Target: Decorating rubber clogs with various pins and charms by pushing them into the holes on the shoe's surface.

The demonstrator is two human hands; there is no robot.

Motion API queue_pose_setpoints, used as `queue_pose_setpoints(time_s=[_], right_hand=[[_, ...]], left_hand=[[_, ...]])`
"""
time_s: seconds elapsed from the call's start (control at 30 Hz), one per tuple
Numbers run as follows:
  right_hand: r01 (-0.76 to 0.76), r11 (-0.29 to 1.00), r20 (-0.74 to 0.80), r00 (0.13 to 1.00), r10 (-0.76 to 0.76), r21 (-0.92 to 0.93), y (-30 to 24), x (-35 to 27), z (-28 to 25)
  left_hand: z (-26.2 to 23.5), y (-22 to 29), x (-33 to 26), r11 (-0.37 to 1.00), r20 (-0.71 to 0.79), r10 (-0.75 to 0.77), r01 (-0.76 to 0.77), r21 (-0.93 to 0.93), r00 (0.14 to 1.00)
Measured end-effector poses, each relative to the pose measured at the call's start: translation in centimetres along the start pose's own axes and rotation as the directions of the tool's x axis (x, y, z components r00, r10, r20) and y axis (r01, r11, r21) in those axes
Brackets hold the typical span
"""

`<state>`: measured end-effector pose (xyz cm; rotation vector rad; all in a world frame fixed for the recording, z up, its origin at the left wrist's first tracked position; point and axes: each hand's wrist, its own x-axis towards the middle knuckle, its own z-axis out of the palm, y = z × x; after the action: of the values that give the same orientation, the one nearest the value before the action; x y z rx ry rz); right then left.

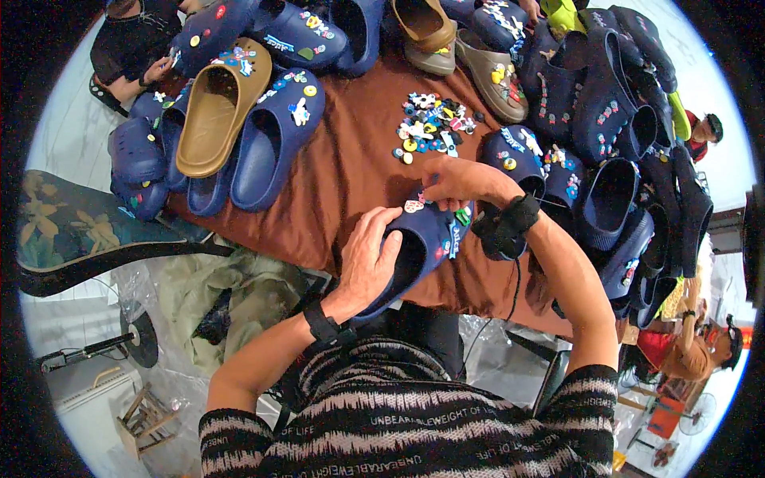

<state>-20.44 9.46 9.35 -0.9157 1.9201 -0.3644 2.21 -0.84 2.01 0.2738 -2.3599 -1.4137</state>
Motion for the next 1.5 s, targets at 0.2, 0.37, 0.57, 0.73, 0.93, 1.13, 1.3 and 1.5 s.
queue_pose_setpoints(time_s=[0.2, 0.37, 0.57, 0.73, 0.93, 1.13, 1.3, 1.5], right_hand=[[-0.114, 0.985, 0.062, 0.992, 0.107, 0.132, 0.2, 0.1, 0.1], [0.036, 0.961, -0.054, 0.998, -0.022, 0.274, 0.9, 1.3, 0.4], [0.083, 0.984, -0.364, 0.931, -0.02, 0.157, 2.3, 5.2, -1.3], [0.059, 0.931, -0.655, 0.695, -0.296, -0.359, 2.9, 8.3, -1.4], [0.045, 0.869, -0.409, 0.869, -0.278, -0.493, 0.4, 9.8, -0.3], [-0.021, 0.667, -0.333, 0.878, -0.344, -0.744, 0.2, 10.0, 0.0], [0.084, 0.83, -0.431, 0.823, -0.37, -0.552, 1.3, 9.3, -1.0], [0.325, 0.936, -0.495, 0.84, -0.221, 0.134, 0.1, 5.3, -1.6]], left_hand=[[-0.1, 0.1, 0.0, 1.0, 0.009, -0.01, 0.01, 0.001, 1.0], [-0.1, -0.1, -0.1, 1.0, -0.01, 0.004, -0.004, 0.001, 1.0], [-0.1, 0.0, -0.1, 1.0, -0.001, -0.006, 0.006, -0.008, 1.0], [0.0, -0.1, -0.1, 1.0, -0.004, 0.001, -0.001, 0.005, 1.0], [-0.3, 0.2, 0.0, 1.0, 0.01, -0.024, 0.024, 0.001, 1.0], [-0.3, 0.2, 0.0, 1.0, 0.012, -0.024, 0.024, -0.001, 1.0], [-0.3, 0.3, 0.0, 1.0, 0.014, -0.022, 0.022, -0.007, 1.0], [-0.3, 0.2, -0.1, 1.0, 0.001, -0.007, 0.007, 0.001, 1.0]])
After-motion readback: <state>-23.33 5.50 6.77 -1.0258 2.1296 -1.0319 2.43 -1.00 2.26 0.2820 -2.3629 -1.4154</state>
